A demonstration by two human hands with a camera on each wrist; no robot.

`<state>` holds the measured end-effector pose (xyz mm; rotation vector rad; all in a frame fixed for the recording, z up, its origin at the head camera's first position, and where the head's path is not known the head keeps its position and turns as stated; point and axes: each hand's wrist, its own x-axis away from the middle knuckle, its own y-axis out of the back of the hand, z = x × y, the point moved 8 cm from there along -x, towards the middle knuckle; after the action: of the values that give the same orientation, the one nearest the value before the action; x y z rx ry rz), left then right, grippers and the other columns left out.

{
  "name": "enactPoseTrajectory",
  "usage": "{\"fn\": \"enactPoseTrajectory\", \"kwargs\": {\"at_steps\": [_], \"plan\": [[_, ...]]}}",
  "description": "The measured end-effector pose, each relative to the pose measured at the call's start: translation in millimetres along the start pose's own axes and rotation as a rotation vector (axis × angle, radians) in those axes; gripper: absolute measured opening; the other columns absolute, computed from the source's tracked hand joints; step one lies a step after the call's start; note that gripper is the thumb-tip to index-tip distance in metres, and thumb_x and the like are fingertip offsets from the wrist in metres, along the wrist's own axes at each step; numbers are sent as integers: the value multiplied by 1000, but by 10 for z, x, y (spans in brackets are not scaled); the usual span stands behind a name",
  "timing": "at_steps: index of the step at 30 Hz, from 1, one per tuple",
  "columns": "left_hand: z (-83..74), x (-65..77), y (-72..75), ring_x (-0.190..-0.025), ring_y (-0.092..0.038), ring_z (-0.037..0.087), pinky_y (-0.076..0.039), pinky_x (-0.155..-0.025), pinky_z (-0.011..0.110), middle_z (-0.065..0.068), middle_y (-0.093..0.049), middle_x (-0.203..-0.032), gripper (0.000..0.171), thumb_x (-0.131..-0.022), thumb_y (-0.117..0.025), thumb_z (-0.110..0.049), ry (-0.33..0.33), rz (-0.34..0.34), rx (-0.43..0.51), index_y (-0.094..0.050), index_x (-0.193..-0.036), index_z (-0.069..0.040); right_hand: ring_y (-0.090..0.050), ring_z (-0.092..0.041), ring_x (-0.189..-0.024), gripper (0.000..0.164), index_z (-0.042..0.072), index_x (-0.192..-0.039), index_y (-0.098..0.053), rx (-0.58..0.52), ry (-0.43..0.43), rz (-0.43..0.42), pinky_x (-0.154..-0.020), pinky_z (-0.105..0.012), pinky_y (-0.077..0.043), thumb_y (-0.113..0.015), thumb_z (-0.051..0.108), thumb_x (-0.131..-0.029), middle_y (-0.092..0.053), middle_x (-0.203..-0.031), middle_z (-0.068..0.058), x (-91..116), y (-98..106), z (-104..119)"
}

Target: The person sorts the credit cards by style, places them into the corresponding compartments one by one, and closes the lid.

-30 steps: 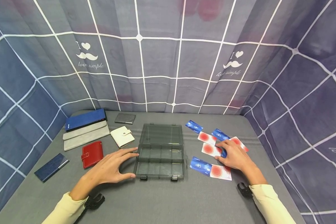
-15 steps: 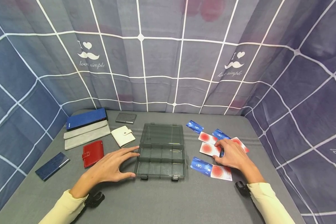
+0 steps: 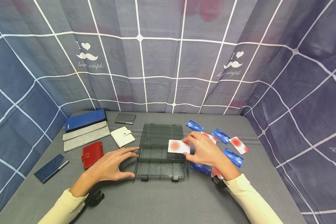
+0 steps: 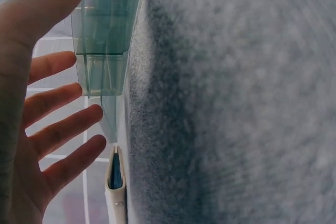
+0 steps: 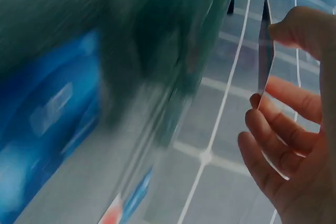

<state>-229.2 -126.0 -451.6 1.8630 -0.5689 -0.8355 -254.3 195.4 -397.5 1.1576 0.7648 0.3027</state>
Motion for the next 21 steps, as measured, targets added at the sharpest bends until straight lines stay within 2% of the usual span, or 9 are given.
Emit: {"fn": "enactPoseTrajectory", "kwargs": {"at_steps": [4,8,15,21], "plan": [[1,12,-1,-138,-62,20,-56,-104,48,1,-59,-157,66,-83,-88,-59,-7,-1,3,-72,-135,-21,-63,-16,-98,42,11,-118,-77,-21,56,55,-81,-36,-55,-87,30,-82,-68,-109,0,-261,-165,281],[-4,15,-6,-137,-62,20,-56,-103,48,1,-58,-158,66,-85,-87,-59,-11,2,4,-71,-136,-21,-59,-17,-95,39,8,-115,-76,-28,96,114,-81,-34,-54,-87,27,-84,-65,-105,-2,-429,-323,480],[1,24,-6,-137,-62,19,-56,-103,47,0,-58,-158,67,-85,-87,-60,4,4,9,-70,-137,-22,-57,-20,-93,29,8,-107,-75,21,146,204,-78,-33,-53,-86,26,-88,-62,-101,-3,-599,-591,711],[2,39,-9,-138,-61,19,-57,-102,47,-1,-57,-160,67,-85,-87,-59,21,18,12,-69,-139,-22,-63,-22,-97,25,10,-103,-76,56,196,234,-81,-31,-57,-86,31,-92,-64,-103,-3,-708,-762,831]]}}
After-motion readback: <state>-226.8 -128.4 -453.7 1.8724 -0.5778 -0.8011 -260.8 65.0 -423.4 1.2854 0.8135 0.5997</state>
